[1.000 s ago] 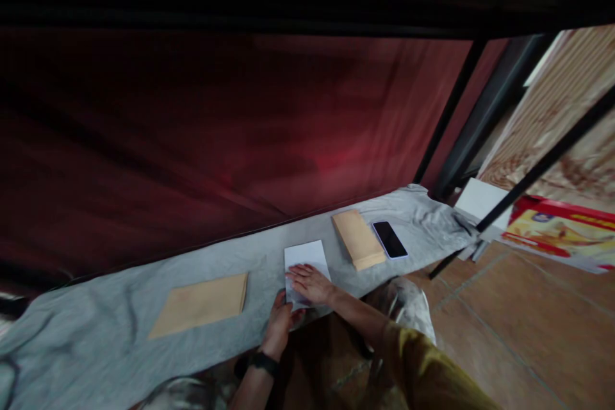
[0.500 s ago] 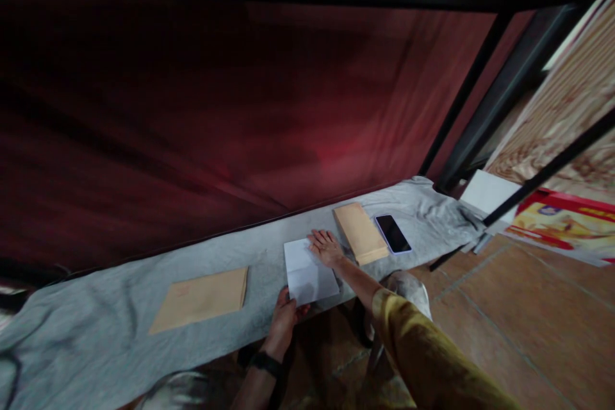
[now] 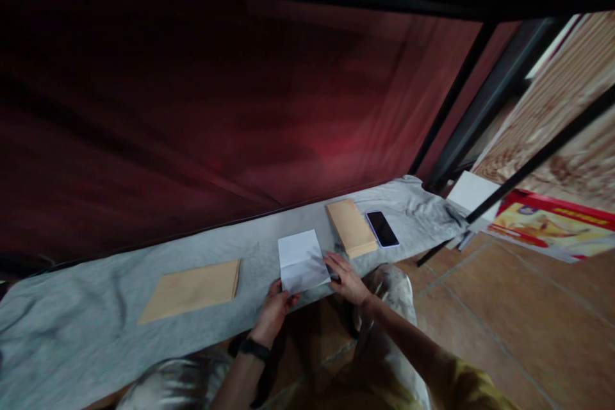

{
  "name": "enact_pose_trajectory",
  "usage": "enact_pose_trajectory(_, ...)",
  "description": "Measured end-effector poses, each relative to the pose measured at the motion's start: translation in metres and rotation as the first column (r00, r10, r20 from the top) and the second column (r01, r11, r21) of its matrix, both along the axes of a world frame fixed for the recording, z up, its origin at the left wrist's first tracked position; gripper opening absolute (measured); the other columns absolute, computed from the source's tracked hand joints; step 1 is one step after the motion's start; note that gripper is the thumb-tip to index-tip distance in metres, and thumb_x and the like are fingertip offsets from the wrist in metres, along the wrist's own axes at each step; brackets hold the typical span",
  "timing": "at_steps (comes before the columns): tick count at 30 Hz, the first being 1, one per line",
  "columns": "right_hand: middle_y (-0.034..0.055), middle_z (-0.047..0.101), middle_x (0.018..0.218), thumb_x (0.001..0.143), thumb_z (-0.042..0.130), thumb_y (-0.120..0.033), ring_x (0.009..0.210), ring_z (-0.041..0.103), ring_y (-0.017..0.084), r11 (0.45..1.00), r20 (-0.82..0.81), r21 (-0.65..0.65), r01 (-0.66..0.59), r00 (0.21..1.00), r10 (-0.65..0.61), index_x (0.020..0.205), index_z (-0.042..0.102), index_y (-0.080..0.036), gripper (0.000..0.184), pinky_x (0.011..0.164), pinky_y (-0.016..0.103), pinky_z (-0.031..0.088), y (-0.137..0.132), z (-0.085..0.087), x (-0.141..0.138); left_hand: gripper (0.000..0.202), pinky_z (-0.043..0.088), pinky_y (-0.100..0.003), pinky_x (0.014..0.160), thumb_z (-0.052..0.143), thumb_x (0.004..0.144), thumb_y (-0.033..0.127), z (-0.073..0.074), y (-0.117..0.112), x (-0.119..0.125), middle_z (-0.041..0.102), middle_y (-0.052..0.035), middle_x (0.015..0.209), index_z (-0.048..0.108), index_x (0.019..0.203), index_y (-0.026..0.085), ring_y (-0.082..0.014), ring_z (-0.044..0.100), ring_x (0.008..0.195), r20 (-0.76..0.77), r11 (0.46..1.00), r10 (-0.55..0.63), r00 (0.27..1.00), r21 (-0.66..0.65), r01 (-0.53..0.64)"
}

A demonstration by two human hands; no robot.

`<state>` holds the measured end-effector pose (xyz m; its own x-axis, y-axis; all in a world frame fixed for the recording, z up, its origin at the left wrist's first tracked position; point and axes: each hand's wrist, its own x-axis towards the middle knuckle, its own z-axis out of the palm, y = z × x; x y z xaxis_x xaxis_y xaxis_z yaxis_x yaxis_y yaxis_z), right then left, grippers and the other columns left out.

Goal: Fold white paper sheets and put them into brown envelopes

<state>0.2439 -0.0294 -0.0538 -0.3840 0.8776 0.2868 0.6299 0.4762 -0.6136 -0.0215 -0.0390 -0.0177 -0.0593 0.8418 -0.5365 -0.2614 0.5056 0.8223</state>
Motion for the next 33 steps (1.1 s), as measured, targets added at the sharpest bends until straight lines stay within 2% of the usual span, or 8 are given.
enact_pose_trajectory(6,0.0042,0.064,0.137,0.093,0.061,-0.023,0.132,0.054,0.021,0.991,0.063,-0.025,-0.128,0.99,0.129,0.119,0.072,-0.027,0.029,0.119,0.046,0.032,0.016,-0.002,-0.014,0.044,0.059,-0.037,0.069,0.062,0.083,0.027,-0.001,-0.008,-0.004,0.071,-0.0049,0.086,0.052,0.124,0.018,-0.0213,0.072,0.072,-0.177,1.0,-0.002,0.984,0.028,0.007)
enact_pose_trajectory(9,0.005,0.067,0.133,0.092,0.062,-0.022,0.127,0.059,0.02,0.991,0.034,-0.031,-0.127,0.991,0.128,0.116,0.073,-0.027,0.026,0.117,0.044,0.035,0.017,-0.006,-0.016,0.041,0.055,-0.045,0.095,0.057,0.084,0.026,-0.003,-0.012,-0.023,0.07,-0.01,0.11,0.058,0.124,0.019,-0.0256,0.069,0.105,-0.383,0.981,0.024,0.924,0.186,0.051)
enact_pose_trajectory(12,0.0048,0.07,0.127,0.09,0.065,-0.022,0.123,0.062,0.02,0.995,-0.011,-0.046,-0.089,0.996,0.088,0.111,0.075,-0.027,0.023,0.113,0.043,0.04,0.019,-0.006,-0.017,0.043,0.033,-0.048,0.119,0.052,0.082,0.016,-0.009,-0.014,-0.043,0.059,-0.0082,0.14,0.065,0.123,0.023,-0.0241,0.048,0.138,-0.667,0.8,-0.034,0.744,0.428,0.421)
enact_pose_trajectory(14,0.0051,0.074,0.119,0.09,0.067,-0.023,0.117,0.065,0.021,0.997,-0.037,-0.07,-0.035,0.999,0.032,0.106,0.075,-0.026,0.019,0.108,0.041,0.045,0.022,-0.004,-0.018,0.043,0.029,-0.05,0.122,0.051,0.084,0.016,-0.013,-0.013,-0.052,0.054,-0.0057,0.147,0.066,0.123,0.025,-0.0239,0.039,0.144,-0.786,0.655,-0.073,0.613,0.426,0.624)
enact_pose_trajectory(16,0.0055,0.075,0.113,0.091,0.066,-0.026,0.111,0.067,0.021,0.995,-0.031,-0.1,0.017,0.999,-0.02,0.105,0.075,-0.024,0.016,0.102,0.039,0.048,0.025,0.0,-0.021,0.037,0.035,-0.051,0.119,0.053,0.087,0.021,-0.016,-0.008,-0.056,0.059,-0.0056,0.143,0.068,0.121,0.026,-0.0242,0.043,0.142,-0.84,0.607,-0.075,0.537,0.389,0.693)
enact_pose_trajectory(20,0.0074,0.075,0.109,0.096,0.059,-0.031,0.105,0.068,0.022,0.98,0.084,-0.134,0.148,0.987,-0.138,0.103,0.071,-0.02,0.018,0.096,0.035,0.049,0.033,0.011,-0.033,0.026,0.048,-0.044,0.106,0.052,0.092,0.034,-0.012,0.012,-0.051,0.072,-0.0072,0.118,0.072,0.106,0.023,-0.0228,0.062,0.118,-0.892,0.68,-0.041,0.451,0.306,0.666)
enact_pose_trajectory(26,0.008,0.074,0.108,0.103,0.044,-0.031,0.104,0.068,0.021,0.896,0.31,-0.157,0.415,0.882,-0.355,0.111,0.066,-0.019,0.026,0.093,0.031,0.047,0.047,0.023,-0.06,0.027,0.052,-0.032,0.083,0.045,0.096,0.032,-0.002,0.04,-0.034,0.074,-0.0058,0.089,0.068,0.089,0.02,-0.0197,0.068,0.087,-0.934,0.815,-0.056,0.352,0.162,0.557)
enact_pose_trajectory(33,0.0144,0.075,0.103,0.102,0.044,-0.034,0.093,0.073,0.026,0.83,0.401,-0.143,0.54,0.798,-0.45,0.113,0.067,-0.015,0.032,0.083,0.033,0.051,0.061,0.026,-0.078,0.025,0.048,-0.029,0.08,0.044,0.097,0.029,0.002,0.055,-0.014,0.074,-0.0102,0.094,0.066,0.094,0.017,-0.0206,0.069,0.089,-0.97,0.912,-0.099,0.221,0.001,0.41)
